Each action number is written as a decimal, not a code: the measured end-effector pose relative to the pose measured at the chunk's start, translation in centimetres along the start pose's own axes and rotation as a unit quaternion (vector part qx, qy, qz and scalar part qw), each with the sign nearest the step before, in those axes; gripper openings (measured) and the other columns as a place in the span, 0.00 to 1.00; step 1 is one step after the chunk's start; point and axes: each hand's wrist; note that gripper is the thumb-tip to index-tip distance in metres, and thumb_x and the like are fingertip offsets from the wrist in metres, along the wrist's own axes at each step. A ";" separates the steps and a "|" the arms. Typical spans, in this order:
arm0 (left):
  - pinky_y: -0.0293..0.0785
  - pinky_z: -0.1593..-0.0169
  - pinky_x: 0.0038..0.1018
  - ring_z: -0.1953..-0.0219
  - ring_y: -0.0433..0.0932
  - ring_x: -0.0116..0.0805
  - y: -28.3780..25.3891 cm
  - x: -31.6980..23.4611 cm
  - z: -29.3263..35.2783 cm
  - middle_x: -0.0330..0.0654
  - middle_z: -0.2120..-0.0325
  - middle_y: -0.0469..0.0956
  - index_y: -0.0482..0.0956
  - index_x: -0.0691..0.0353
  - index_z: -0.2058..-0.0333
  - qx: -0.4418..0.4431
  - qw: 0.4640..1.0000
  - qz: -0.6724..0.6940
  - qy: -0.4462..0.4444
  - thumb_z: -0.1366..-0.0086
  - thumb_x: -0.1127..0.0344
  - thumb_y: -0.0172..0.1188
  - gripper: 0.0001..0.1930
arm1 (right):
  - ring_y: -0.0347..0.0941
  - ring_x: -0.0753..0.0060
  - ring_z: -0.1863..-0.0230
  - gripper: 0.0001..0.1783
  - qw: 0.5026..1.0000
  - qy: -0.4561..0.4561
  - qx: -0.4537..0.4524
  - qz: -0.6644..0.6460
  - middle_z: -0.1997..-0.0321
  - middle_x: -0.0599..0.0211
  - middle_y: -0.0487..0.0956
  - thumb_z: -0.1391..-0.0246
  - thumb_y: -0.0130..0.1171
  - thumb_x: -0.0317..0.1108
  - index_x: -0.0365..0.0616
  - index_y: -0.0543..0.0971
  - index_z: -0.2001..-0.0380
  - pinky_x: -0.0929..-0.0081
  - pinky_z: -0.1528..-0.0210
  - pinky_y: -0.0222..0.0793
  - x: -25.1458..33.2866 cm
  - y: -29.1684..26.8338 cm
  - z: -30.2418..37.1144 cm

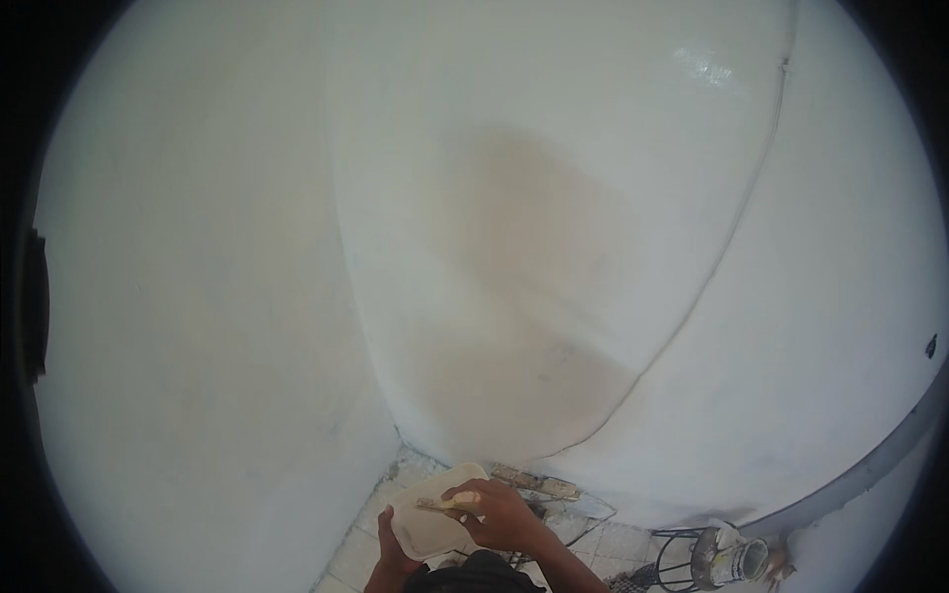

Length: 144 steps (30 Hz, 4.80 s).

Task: The person paints a white wall using a brush, dipping it into a small white container of paint and applying it to the wall surface with repeated strokes.

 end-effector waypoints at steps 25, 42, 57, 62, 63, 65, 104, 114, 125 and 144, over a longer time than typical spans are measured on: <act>0.67 0.44 0.44 0.47 0.70 0.49 0.5 -1.4 -3.4 0.51 0.47 0.68 0.58 0.62 0.41 -0.045 0.999 -0.010 0.026 0.41 0.41 0.41 0.36 | 0.78 0.72 0.76 0.08 0.982 -0.115 -0.138 0.062 0.73 0.71 0.80 0.60 0.67 0.28 0.45 0.81 0.72 0.76 0.75 0.73 -1.6 0.3 -1.8; 0.69 0.59 0.63 0.49 0.69 0.56 -0.5 -11.9 -9.8 0.48 0.48 0.68 0.60 0.55 0.41 -0.016 0.999 -0.027 0.025 0.42 0.39 0.38 0.35 | 0.75 0.69 0.63 0.14 0.659 0.320 -0.347 -0.585 0.60 0.62 0.76 0.45 0.55 0.31 0.34 0.71 0.57 0.72 0.62 0.72 -6.7 2.9 -10.8; 0.73 0.64 0.60 0.50 0.72 0.54 0.0 -15.1 -7.8 0.45 0.48 0.69 0.60 0.52 0.42 -0.003 0.999 -0.050 -0.001 0.43 0.37 0.39 0.35 | 0.70 0.76 0.57 0.16 0.795 -0.012 -0.555 -0.244 0.55 0.63 0.73 0.46 0.59 0.30 0.33 0.72 0.56 0.75 0.57 0.70 3.4 -11.9 -19.5; 0.74 0.64 0.59 0.51 0.72 0.54 -1.6 -14.7 -7.5 0.45 0.49 0.70 0.59 0.52 0.41 0.024 0.998 -0.056 -0.008 0.43 0.36 0.38 0.36 | 0.73 0.62 0.59 0.15 0.725 -0.287 -0.548 0.304 0.56 0.61 0.76 0.56 0.59 0.21 0.40 0.76 0.60 0.68 0.54 0.68 6.9 -20.5 -25.4; 0.74 0.64 0.59 0.51 0.72 0.54 -2.0 -14.8 -7.7 0.45 0.49 0.70 0.59 0.52 0.41 0.030 0.998 -0.058 -0.012 0.43 0.36 0.38 0.36 | 0.73 0.59 0.60 0.19 0.680 -0.311 -0.507 0.428 0.57 0.61 0.76 0.61 0.60 0.20 0.42 0.77 0.60 0.65 0.54 0.68 6.6 -21.6 -26.2; 0.74 0.64 0.59 0.51 0.73 0.54 -2.8 -15.3 -7.3 0.45 0.49 0.70 0.60 0.52 0.41 0.024 0.998 -0.063 -0.009 0.43 0.35 0.38 0.37 | 0.70 0.57 0.60 0.23 0.627 -0.298 -0.465 0.548 0.57 0.62 0.74 0.68 0.60 0.22 0.45 0.77 0.61 0.61 0.56 0.68 5.6 -20.0 -28.5; 0.68 0.54 0.57 0.47 0.69 0.52 -3.2 -17.3 -5.8 0.42 0.47 0.69 0.62 0.53 0.42 0.017 0.997 -0.061 -0.037 0.45 0.39 0.45 0.36 | 0.75 0.54 0.74 0.09 0.585 -0.208 -0.602 0.501 0.74 0.54 0.79 0.56 0.56 0.31 0.37 0.76 0.70 0.61 0.68 0.70 17.2 -30.5 -33.7; 0.72 0.62 0.59 0.50 0.71 0.54 -6.9 -17.3 -5.2 0.45 0.48 0.69 0.59 0.53 0.42 0.034 0.998 -0.040 -0.033 0.45 0.39 0.43 0.36 | 0.72 0.64 0.62 0.15 0.670 -0.376 -0.083 0.635 0.70 0.64 0.74 0.55 0.55 0.34 0.47 0.74 0.60 0.58 0.50 0.64 -0.3 -6.8 -30.5; 0.70 0.58 0.59 0.48 0.70 0.53 -7.7 -16.9 -2.9 0.46 0.47 0.68 0.59 0.54 0.41 0.023 0.999 -0.033 -0.014 0.44 0.41 0.43 0.35 | 0.75 0.50 0.72 0.11 0.596 -0.199 -0.601 0.494 0.74 0.53 0.78 0.53 0.55 0.33 0.39 0.77 0.67 0.61 0.68 0.71 20.2 -29.6 -33.6; 0.69 0.56 0.57 0.47 0.69 0.54 -5.9 -16.9 -3.5 0.47 0.46 0.67 0.60 0.56 0.41 0.037 0.991 -0.123 0.041 0.45 0.39 0.44 0.37 | 0.74 0.64 0.67 0.17 0.622 -0.272 -0.530 0.507 0.66 0.67 0.79 0.61 0.54 0.23 0.51 0.79 0.65 0.70 0.61 0.68 8.6 -27.5 -25.2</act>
Point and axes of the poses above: each hand's wrist, its own z-axis away from the middle knuckle, its own y-axis out of the palm, x = y × z
